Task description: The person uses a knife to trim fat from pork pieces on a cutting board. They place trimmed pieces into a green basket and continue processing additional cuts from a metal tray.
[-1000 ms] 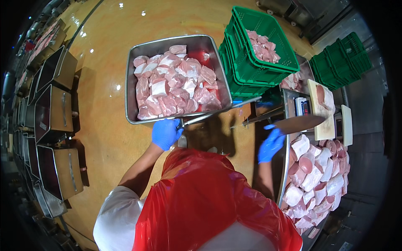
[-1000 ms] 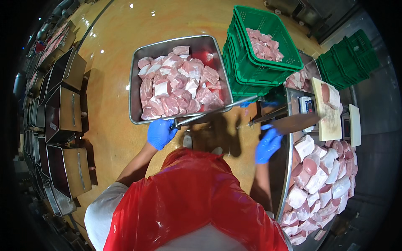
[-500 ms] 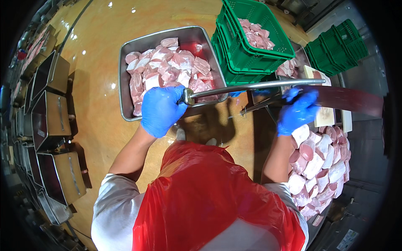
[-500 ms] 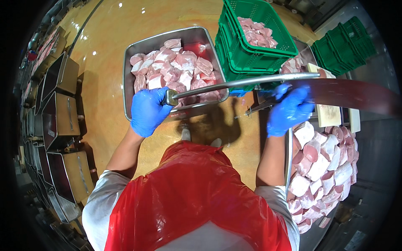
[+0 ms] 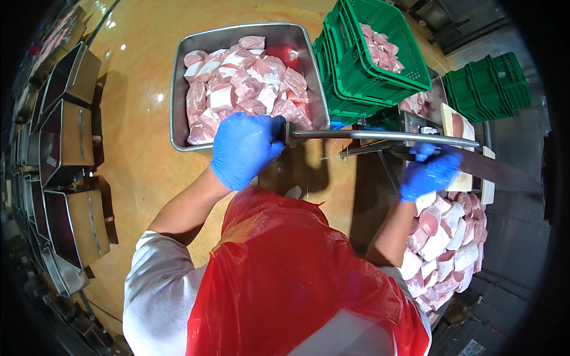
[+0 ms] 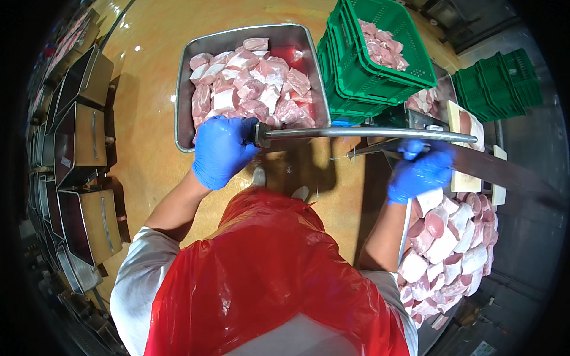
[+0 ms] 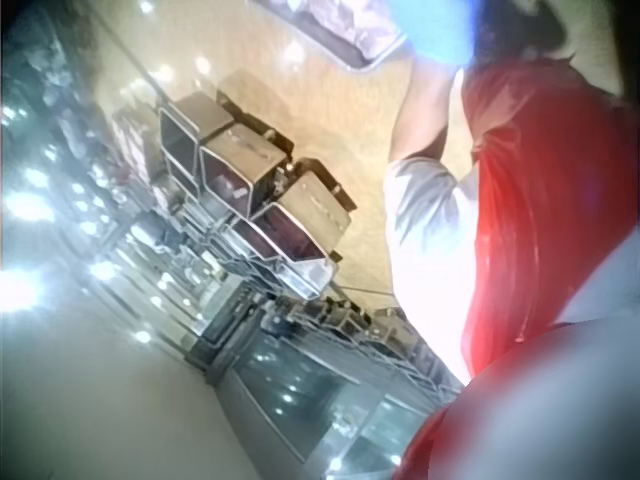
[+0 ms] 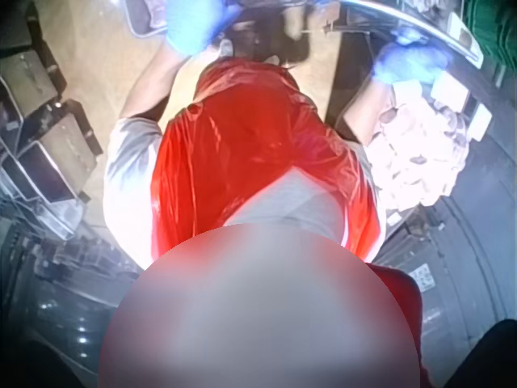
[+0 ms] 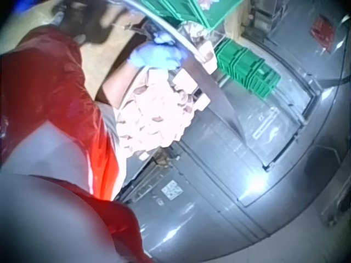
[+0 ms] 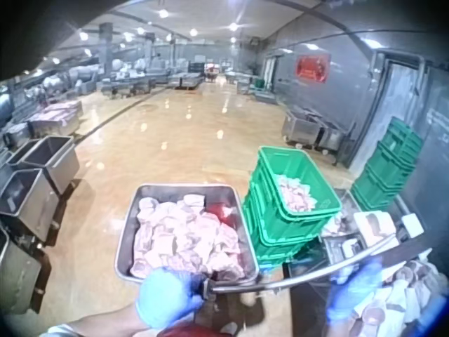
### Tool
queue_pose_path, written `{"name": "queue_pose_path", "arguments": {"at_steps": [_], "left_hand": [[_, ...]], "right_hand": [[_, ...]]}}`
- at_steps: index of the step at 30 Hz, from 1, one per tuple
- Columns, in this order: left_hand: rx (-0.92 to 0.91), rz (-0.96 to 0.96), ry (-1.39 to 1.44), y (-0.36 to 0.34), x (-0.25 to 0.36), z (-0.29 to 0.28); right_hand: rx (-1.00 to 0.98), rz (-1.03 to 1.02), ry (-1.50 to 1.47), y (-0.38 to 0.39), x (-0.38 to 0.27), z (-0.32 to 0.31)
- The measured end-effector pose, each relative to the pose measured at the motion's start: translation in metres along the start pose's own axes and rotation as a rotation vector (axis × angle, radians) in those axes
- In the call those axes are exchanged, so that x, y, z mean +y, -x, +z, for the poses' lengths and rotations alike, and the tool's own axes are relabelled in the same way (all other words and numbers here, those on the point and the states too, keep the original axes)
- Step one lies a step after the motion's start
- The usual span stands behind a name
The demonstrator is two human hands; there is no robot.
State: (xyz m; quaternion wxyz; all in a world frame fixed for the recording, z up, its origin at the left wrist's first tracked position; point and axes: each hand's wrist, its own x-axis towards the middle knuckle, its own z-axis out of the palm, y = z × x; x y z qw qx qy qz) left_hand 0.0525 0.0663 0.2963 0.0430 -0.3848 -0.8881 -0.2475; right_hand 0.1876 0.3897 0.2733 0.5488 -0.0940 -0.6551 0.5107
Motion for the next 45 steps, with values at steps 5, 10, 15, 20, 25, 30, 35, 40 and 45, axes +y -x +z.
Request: {"name": "queue_pose_path", "arguments": {"at_steps": [5, 10, 15, 20, 25, 30, 35, 40, 45], "left_hand": [[-0.081, -0.238, 0.194, 0.011, -0.056, 0.015], [-0.506, -0.8, 1.356, 0.065, -0.064, 0.084], [-0.87, -0.655, 1.115, 0.025, 0.014, 0.062], [-0.865, -0.669, 1.123, 0.033, 0.003, 0.077], [-0.877, -0.714, 1.186, 0.043, -0.008, 0.092], [-0.783, -0.459, 1.041, 0.032, -0.001, 0.084], [-0.277, -0.19, 0.692, 0.064, -0.065, 0.109], [-0.124, -0.213, 0.06, 0.061, -0.064, 0.078], [-0.011, -0.08, 0.059, 0.024, -0.051, 0.053]], "right_hand": [[-1.305, 0.114, 1.061, 0.171, 0.12, -0.14], [-0.629, 0.263, 0.75, 0.168, 0.064, -0.043], [-1.104, 0.027, 0.494, 0.121, -0.02, 0.051], [-0.216, 0.143, 0.677, 0.121, 0.139, -0.065], [-0.337, 0.361, 0.512, 0.122, 0.088, -0.02], [-0.516, 0.196, 0.621, 0.124, 0.077, 0.013], [0.031, 0.562, 0.617, 0.096, 0.134, -0.111], [-0.096, 0.359, 0.36, 0.144, 0.049, -0.017], [-0.296, 0.318, 0.505, 0.158, 0.072, 0.004]]}}
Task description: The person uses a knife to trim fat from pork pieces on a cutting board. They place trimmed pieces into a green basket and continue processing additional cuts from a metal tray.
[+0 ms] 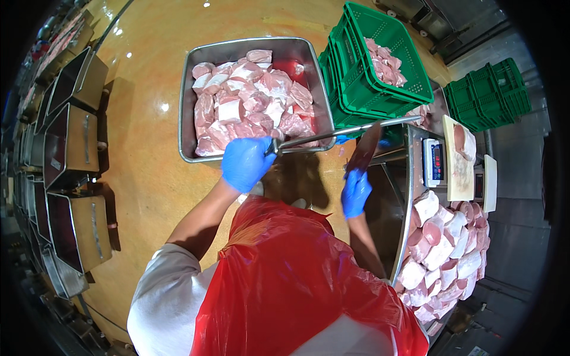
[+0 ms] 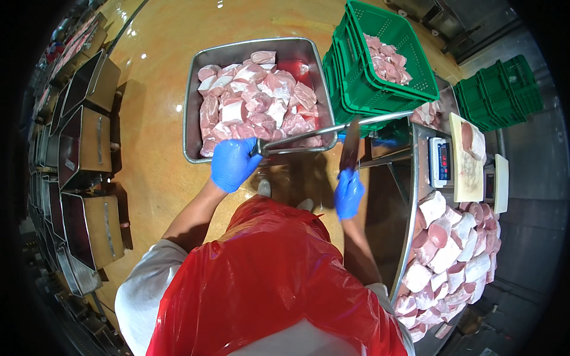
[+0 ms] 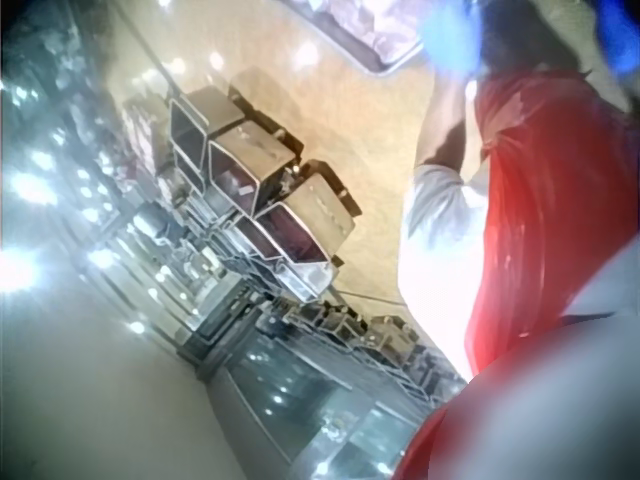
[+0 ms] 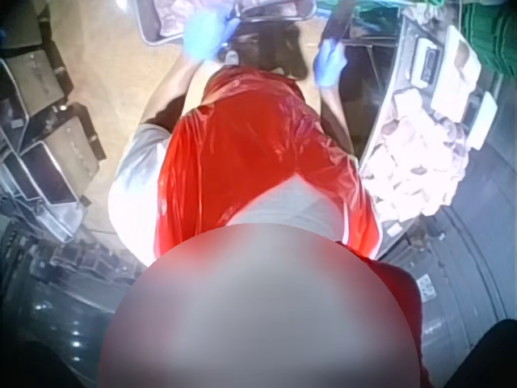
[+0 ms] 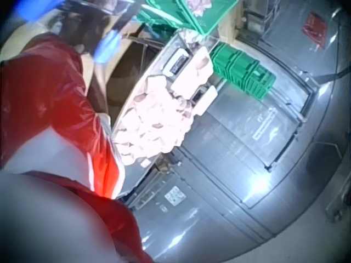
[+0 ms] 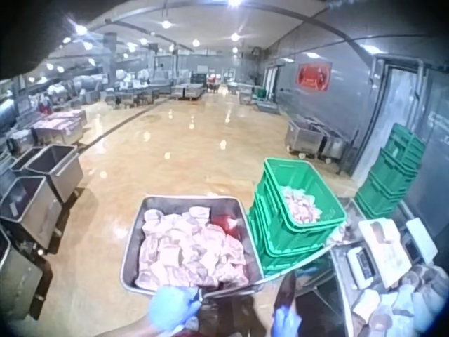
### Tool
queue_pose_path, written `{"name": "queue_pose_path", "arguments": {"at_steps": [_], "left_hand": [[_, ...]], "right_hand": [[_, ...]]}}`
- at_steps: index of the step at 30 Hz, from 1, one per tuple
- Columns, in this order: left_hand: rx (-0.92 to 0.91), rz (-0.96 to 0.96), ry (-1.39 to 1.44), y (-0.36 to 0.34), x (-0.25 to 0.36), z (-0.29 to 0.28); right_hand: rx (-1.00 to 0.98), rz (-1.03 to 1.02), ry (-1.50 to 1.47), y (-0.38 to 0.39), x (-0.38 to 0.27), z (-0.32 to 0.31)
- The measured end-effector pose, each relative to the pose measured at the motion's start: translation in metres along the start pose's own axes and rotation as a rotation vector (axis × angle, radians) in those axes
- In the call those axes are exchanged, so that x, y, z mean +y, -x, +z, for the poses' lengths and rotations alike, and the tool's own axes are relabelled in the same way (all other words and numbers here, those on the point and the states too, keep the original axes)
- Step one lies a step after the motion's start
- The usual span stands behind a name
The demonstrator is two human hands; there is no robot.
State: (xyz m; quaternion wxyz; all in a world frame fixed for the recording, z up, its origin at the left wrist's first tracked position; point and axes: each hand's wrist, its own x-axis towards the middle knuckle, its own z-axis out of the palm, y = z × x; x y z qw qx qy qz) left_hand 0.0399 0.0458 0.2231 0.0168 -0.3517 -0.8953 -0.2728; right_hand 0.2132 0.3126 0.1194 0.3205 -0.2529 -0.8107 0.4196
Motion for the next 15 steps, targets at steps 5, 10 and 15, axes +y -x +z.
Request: {"name": "queue_pose_path", "arguments": {"at_steps": [5, 10, 15], "left_hand": [[0.111, 0.046, 0.037, -0.023, 0.034, -0.034], [0.099, 0.018, 0.197, -0.018, 0.046, -0.046], [0.119, 0.006, 0.112, -0.016, 0.016, -0.034]], "right_hand": [[0.425, -0.021, -0.444, -0.123, -0.159, -0.047], [0.416, 0.122, -0.539, -0.12, -0.138, -0.056], [-0.613, -0.515, 0.584, 0.043, 0.092, -0.061]]}}
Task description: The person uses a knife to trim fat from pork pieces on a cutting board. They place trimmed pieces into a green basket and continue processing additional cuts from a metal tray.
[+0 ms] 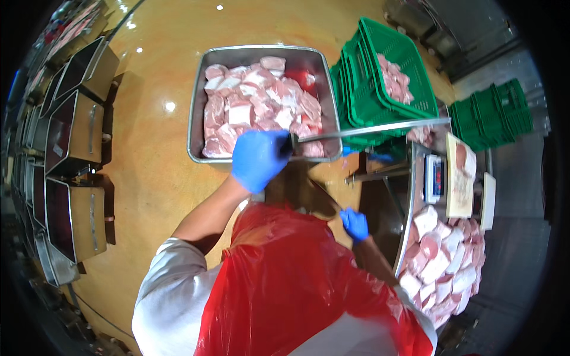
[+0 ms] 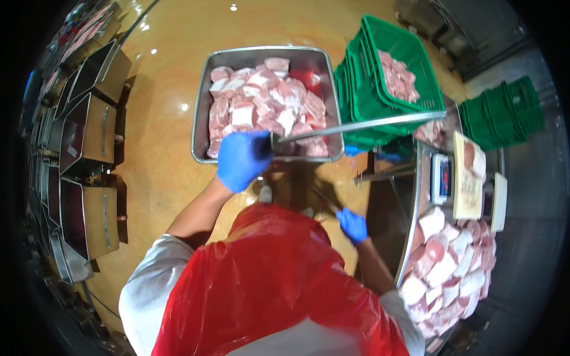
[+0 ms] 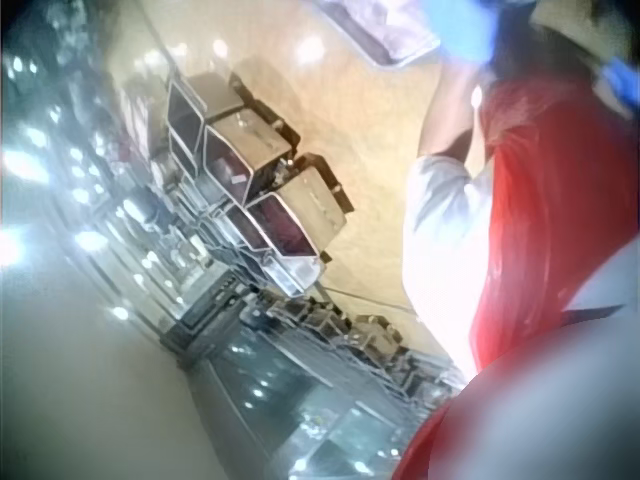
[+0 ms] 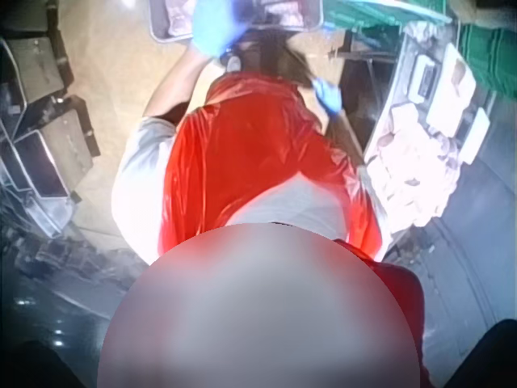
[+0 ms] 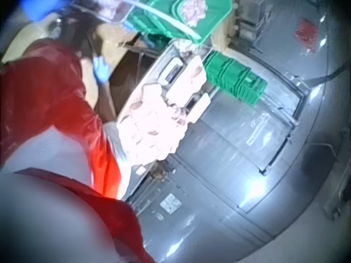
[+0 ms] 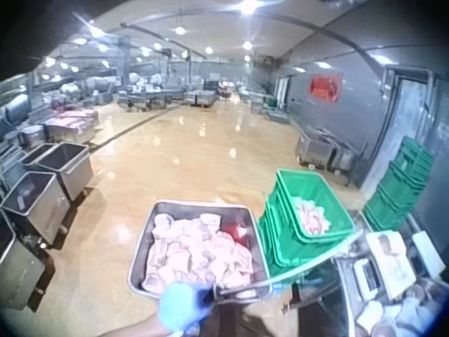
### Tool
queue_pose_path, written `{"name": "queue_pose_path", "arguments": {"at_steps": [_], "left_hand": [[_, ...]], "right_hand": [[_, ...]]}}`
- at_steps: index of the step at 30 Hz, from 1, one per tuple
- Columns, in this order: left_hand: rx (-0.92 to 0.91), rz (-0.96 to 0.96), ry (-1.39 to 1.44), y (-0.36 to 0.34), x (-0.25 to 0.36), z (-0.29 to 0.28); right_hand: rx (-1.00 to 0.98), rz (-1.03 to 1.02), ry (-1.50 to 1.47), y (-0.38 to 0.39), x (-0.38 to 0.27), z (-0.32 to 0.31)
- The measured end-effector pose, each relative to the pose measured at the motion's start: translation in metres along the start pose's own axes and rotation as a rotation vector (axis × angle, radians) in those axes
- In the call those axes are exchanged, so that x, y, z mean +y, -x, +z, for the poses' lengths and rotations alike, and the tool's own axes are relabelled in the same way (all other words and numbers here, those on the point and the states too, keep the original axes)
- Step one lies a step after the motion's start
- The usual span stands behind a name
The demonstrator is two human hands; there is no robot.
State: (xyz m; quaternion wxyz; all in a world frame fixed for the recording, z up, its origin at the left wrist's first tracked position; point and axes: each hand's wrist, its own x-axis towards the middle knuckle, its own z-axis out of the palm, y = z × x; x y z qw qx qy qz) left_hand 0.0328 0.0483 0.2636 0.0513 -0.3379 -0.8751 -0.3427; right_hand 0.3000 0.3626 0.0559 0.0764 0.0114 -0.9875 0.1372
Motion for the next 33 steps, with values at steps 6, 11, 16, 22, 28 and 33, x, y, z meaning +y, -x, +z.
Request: {"name": "queue_pose_path", "arguments": {"at_steps": [6, 11, 16, 22, 28, 33], "left_hand": [[0.002, 0.109, 0.059, 0.008, 0.019, -0.003], [-0.039, 0.108, 0.117, -0.003, 0.023, 0.001], [-0.247, -0.278, 0.19, 0.024, -0.079, 0.06], [-0.757, -0.823, 1.081, 0.05, -0.014, 0.107], [-1.004, -0.592, 0.869, 0.021, 0.05, 0.081], [-1.06, -0.626, 0.79, 0.018, 0.043, 0.088]], "right_hand": [[0.994, 0.606, -0.735, -0.161, -0.07, -0.189], [0.595, 0.12, 0.375, -0.117, 0.002, -0.121], [-0.172, 0.52, -0.077, 0.071, 0.019, 0.019], [0.316, 0.36, -0.423, -0.095, -0.112, -0.075], [0.484, 0.444, -0.336, -0.073, -0.055, -0.082], [0.795, 1.02, -0.253, 0.015, 0.024, -0.073]]}}
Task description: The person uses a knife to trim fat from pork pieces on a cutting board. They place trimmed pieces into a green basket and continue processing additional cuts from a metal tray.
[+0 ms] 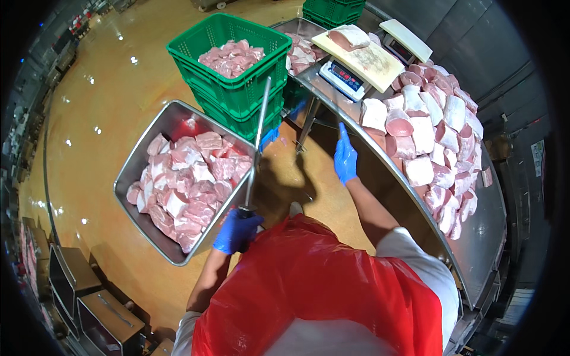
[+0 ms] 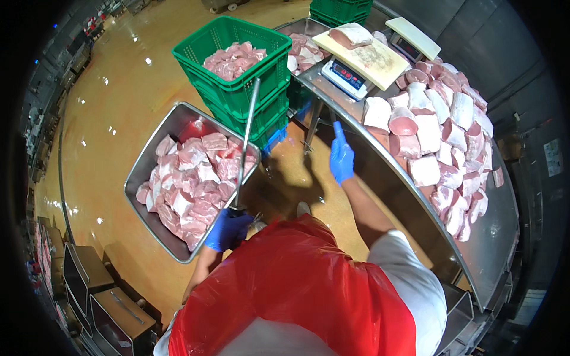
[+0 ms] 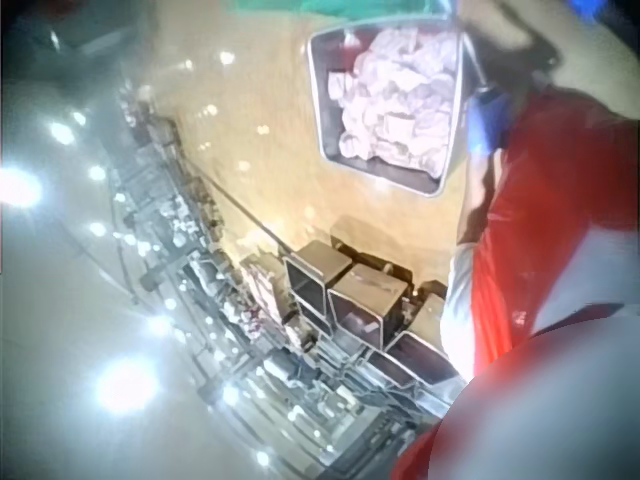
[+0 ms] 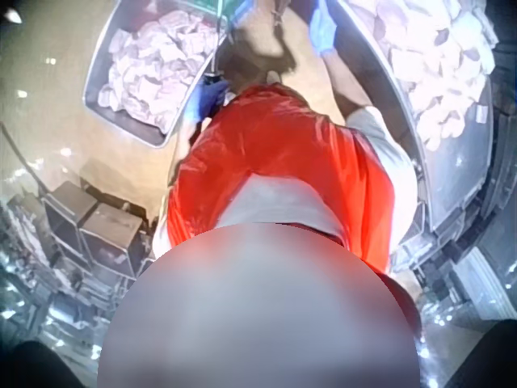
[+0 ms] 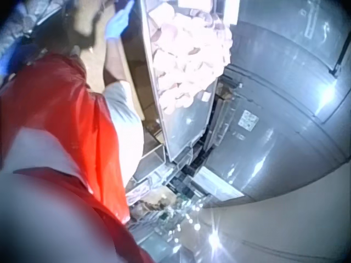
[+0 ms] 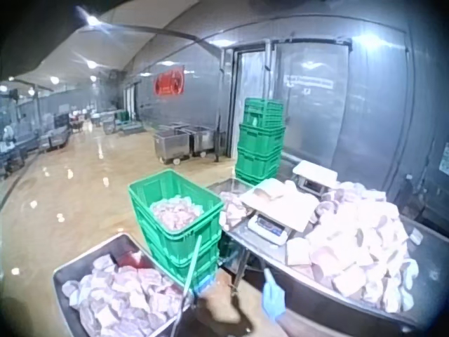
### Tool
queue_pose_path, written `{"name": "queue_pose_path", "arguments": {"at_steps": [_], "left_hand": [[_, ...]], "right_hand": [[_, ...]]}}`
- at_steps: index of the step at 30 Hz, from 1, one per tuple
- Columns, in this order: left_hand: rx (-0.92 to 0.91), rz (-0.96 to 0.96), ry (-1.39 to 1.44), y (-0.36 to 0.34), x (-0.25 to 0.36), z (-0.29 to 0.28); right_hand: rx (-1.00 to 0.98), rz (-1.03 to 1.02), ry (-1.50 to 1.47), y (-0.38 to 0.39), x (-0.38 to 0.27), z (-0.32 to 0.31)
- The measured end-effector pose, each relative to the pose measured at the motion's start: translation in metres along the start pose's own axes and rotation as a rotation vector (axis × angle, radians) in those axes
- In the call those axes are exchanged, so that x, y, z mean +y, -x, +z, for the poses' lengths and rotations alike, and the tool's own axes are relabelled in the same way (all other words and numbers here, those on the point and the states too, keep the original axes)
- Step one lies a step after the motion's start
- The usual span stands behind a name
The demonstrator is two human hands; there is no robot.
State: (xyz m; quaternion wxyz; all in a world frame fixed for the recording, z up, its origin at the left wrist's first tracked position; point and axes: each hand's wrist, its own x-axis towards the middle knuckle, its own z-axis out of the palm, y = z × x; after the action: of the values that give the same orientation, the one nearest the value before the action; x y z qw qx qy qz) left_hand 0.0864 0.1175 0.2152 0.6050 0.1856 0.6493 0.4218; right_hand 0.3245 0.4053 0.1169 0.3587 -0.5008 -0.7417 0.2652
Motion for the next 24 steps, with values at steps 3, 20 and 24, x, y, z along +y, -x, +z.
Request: {"name": "queue_pose_path", "arguments": {"at_steps": [3, 20, 24], "left_hand": [[-0.16, -0.025, 0.023, -0.025, -0.012, 0.004], [0.513, 0.772, -1.058, -0.076, 0.074, 0.041], [0.491, 0.948, -1.041, -0.08, 0.141, 0.095]], "right_hand": [[-0.213, -0.575, -0.281, 0.064, -0.071, 0.028], [0.055, -0.18, -0.374, 0.018, -0.014, -0.046], [0.423, -0.043, -0.96, -0.088, -0.065, -0.122]]}}
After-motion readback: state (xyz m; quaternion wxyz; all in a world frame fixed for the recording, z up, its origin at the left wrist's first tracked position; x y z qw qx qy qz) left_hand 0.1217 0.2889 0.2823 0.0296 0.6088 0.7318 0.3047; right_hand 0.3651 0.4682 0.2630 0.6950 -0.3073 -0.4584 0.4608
